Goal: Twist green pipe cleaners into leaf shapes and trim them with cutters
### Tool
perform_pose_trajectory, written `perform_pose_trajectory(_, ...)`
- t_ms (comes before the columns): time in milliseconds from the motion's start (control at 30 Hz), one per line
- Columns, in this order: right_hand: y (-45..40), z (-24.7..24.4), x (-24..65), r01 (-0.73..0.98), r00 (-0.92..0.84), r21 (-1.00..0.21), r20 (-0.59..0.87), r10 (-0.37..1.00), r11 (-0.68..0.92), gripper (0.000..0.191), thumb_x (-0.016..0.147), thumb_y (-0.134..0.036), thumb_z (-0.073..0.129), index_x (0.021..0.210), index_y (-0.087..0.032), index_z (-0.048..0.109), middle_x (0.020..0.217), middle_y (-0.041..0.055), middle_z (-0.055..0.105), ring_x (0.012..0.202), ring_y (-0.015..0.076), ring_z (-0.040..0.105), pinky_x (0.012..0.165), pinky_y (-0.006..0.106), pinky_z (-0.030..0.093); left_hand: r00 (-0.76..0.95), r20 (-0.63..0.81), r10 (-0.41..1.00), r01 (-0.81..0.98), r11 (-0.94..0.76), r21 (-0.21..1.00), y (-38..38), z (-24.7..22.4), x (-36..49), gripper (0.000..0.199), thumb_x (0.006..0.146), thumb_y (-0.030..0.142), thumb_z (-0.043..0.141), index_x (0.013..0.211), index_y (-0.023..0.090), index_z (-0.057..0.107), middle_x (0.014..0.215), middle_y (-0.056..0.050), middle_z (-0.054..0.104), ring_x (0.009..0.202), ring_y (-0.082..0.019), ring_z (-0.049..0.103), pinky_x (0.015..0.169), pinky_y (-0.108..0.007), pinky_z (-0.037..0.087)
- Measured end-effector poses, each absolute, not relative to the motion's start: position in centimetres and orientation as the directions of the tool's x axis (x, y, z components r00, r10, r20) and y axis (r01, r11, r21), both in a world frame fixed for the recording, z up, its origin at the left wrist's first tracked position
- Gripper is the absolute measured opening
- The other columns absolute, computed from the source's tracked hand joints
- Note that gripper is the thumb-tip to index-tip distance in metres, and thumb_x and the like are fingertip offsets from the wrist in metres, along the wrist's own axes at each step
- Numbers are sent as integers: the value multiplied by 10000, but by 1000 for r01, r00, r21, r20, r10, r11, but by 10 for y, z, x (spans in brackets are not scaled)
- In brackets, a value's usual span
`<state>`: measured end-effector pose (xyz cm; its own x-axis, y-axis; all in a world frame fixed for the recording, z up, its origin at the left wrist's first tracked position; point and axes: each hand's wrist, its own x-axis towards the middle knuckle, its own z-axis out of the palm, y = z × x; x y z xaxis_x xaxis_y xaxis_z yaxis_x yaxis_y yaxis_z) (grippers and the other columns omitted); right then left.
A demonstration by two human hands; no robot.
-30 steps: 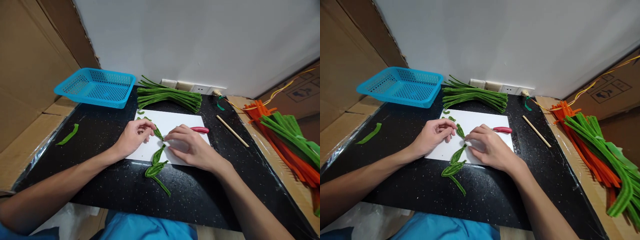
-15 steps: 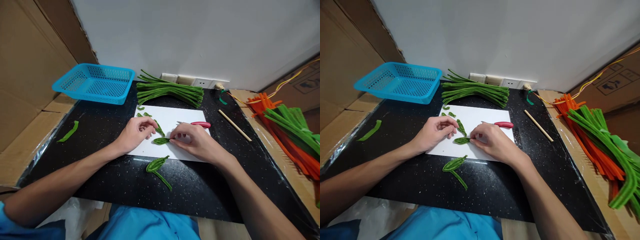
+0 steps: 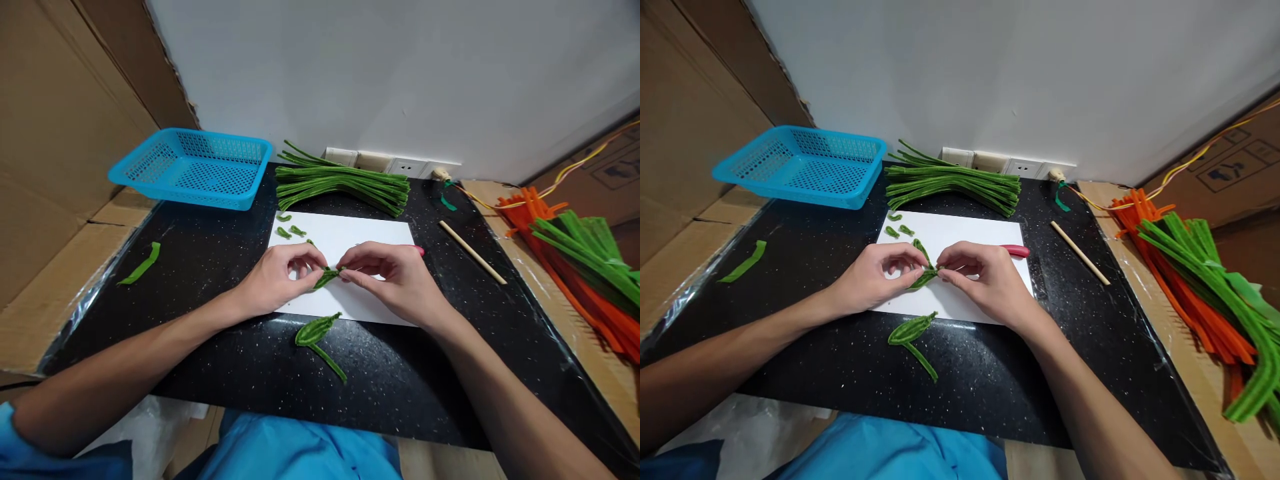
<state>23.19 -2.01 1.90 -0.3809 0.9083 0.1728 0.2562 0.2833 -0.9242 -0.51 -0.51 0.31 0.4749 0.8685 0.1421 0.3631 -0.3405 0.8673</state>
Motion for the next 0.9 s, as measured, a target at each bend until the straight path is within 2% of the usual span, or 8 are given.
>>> perform_pose_trajectory(167, -18, 19, 236, 217, -323, -950, 147, 935, 225, 183, 894, -351, 823, 985, -192, 809, 991, 84, 808, 907, 243, 783, 878, 411, 665, 418, 165, 894, 337, -321, 885, -4, 2, -5, 85, 882, 202, 729, 936, 152, 772, 828, -35, 741, 677, -128, 581, 626, -256, 441)
perform_pose_trajectory(367, -17, 20, 235, 191, -332, -972, 68, 941, 138, 225, 896, -366, 823, 973, -158, 785, 907, 89, 802, 735, 206, 775, 747, 363, 676, 375, 158, 914, 314, -285, 906, -5, 5, -3, 86, 869, 191, 729, 925, 139, 768, 840, -52, 749, 664, -123, 588, 615, -247, 469)
perform_pose_trajectory(533, -18, 14, 227, 96, -361, -995, -10, 933, 27, 294, 904, -364, 817, 1079, -144, 736, 856, 84, 805, 721, 203, 779, 743, 353, 660, 392, 163, 905, 295, -292, 910, -6, 5, -3, 77, 873, 169, 719, 925, 138, 766, 837, -43, 742, 653, -115, 586, 592, -237, 460)
perform_pose_trajectory(700, -20, 12, 221, -5, -347, -1000, -14, 938, -16, 304, 866, -414, 853, 934, -146, 725, 785, 67, 780, 674, 185, 763, 685, 315, 646, 442, 107, 891, 286, -253, 924, -7, 4, -3, 140, 902, 234, 734, 993, 136, 775, 827, -36, 728, 654, -119, 577, 605, -248, 464)
perform_pose_trajectory(900, -21, 17, 218, -72, -386, -991, -80, 919, -116, 296, 874, -410, 850, 907, -144, 724, 772, 63, 775, 660, 167, 756, 668, 281, 637, 491, 116, 864, 269, -277, 922, -11, 4, -4, 163, 963, 298, 703, 937, 145, 757, 864, -37, 714, 714, -131, 593, 635, -254, 460)
